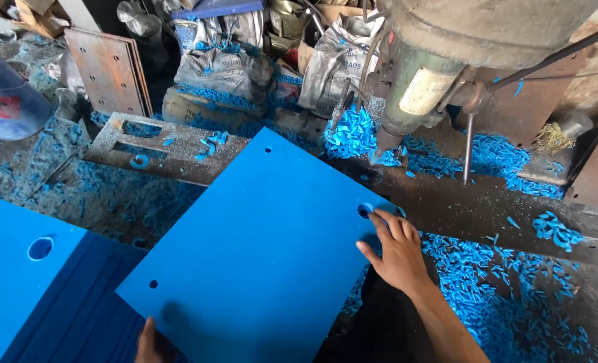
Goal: Drilling holes into blue plastic sheets using a drill press.
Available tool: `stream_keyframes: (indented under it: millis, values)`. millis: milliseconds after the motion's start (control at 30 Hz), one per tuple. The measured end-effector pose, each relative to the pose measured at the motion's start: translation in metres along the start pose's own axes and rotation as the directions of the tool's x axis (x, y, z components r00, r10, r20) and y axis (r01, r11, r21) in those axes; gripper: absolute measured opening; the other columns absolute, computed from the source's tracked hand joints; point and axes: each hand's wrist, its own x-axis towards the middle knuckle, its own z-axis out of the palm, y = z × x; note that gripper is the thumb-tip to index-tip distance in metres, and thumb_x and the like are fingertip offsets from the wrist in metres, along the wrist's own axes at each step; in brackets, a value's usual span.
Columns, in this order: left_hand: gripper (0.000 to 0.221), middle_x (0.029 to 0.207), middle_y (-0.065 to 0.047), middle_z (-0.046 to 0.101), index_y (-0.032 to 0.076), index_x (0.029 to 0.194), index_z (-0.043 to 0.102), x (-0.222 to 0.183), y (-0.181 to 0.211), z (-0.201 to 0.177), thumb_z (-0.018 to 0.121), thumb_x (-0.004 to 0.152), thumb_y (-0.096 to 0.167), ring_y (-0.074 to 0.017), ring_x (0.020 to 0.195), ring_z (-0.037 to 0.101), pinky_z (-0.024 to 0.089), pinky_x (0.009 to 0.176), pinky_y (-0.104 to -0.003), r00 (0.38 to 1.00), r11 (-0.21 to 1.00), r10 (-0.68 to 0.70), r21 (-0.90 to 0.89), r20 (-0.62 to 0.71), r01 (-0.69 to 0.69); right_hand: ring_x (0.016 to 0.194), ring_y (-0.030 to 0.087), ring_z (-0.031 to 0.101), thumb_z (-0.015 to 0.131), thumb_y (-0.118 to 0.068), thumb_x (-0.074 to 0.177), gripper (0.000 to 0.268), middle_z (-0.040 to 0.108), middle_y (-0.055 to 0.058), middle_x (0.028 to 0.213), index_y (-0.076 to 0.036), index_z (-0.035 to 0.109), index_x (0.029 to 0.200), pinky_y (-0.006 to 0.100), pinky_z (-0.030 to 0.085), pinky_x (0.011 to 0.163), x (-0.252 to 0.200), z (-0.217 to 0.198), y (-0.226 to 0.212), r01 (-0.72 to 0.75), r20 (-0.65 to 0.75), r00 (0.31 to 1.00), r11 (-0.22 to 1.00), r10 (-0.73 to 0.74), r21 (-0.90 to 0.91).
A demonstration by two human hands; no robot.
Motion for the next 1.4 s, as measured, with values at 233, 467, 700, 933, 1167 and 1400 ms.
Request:
stream_keyframes:
  millis: [233, 467, 700, 933, 1167, 1400]
  values:
    - [0.069, 0.149, -0.017, 0.05, 0.003, 0.153, 0.044, 0.066, 0.237, 0.078, 0.047, 0.104, 0.051, -0.0357, 0.128, 0.053, 0.041, 0.107, -0.048, 0.615, 0.735, -0.655, -0.181, -0.439, 0.654, 0.12, 0.033, 0.04, 0.052, -0.068, 0.095, 0.07, 0.045, 0.014, 0.135, -0.006, 0.065, 0.126, 0.049, 0.028, 0.1, 0.006, 0.006, -0.012, 0.008, -0.115, 0.993, 1.0, -0.009, -0.011]
    - [0.048, 0.139, -0.02, 0.063, 0.04, 0.154, 0.052, 0.069, 0.046, -0.01, 0.039, 0.108, 0.047, -0.0416, 0.123, 0.057, 0.047, 0.101, -0.05, 0.9, 0.566, -0.273, 0.699, -0.34, 0.436, 0.132, 0.031, 0.041, 0.045, -0.083, 0.086, 0.079, 0.051, 0.01, 0.136, -0.012, 0.066, 0.111, 0.052, 0.026, 0.106, -0.08, -0.024, -0.018, -0.01, 0.13, 0.991, 0.986, -0.011, 0.165]
    - [0.056, 0.134, -0.027, 0.064, -0.009, 0.134, 0.064, 0.092, 0.215, 0.044, 0.066, 0.098, 0.035, -0.0363, 0.122, 0.059, 0.041, 0.108, -0.045, 0.572, 0.629, -0.754, -0.102, -0.322, 0.771, 0.085, 0.01, 0.068, 0.078, -0.013, 0.073, 0.007, 0.076, -0.008, 0.095, -0.019, 0.073, 0.075, 0.027, 0.052, 0.076, -0.204, 0.048, 0.007, 0.001, -0.435, 0.9, 0.997, 0.035, 0.082]
    - [0.066, 0.147, -0.021, 0.056, 0.0, 0.149, 0.052, 0.119, 0.327, 0.122, 0.056, 0.1, 0.045, -0.0359, 0.131, 0.056, 0.039, 0.113, -0.046, 0.553, 0.573, -0.804, -0.034, -0.22, 0.819, 0.127, 0.008, 0.06, 0.072, -0.02, 0.079, 0.029, 0.072, -0.02, 0.122, -0.025, 0.075, 0.107, 0.031, 0.039, 0.112, -0.223, 0.019, 0.037, -0.204, -0.178, 0.961, 0.977, 0.212, 0.06]
    - [0.076, 0.142, -0.021, 0.06, -0.007, 0.152, 0.04, 0.149, 0.306, 0.145, 0.063, 0.096, 0.039, -0.0295, 0.126, 0.058, 0.043, 0.105, -0.039, 0.647, 0.669, -0.737, -0.072, -0.194, 0.74, 0.144, 0.018, 0.046, 0.09, -0.066, 0.05, 0.07, 0.059, -0.006, 0.145, -0.015, 0.078, 0.098, 0.049, 0.028, 0.118, -0.185, -0.018, 0.064, -0.095, 0.118, 0.99, 0.981, 0.075, 0.168]
    - [0.056, 0.124, -0.007, 0.074, -0.009, 0.144, 0.05, 0.179, 0.195, 0.154, 0.053, 0.106, 0.032, -0.0175, 0.112, 0.066, 0.048, 0.094, -0.027, 0.867, 0.865, -0.48, 0.095, -0.134, 0.493, 0.143, 0.018, 0.047, 0.107, -0.062, 0.035, 0.105, 0.055, -0.003, 0.149, -0.012, 0.072, 0.121, 0.044, 0.029, 0.118, -0.15, -0.048, 0.056, -0.116, 0.1, 0.99, 0.975, 0.098, 0.19]
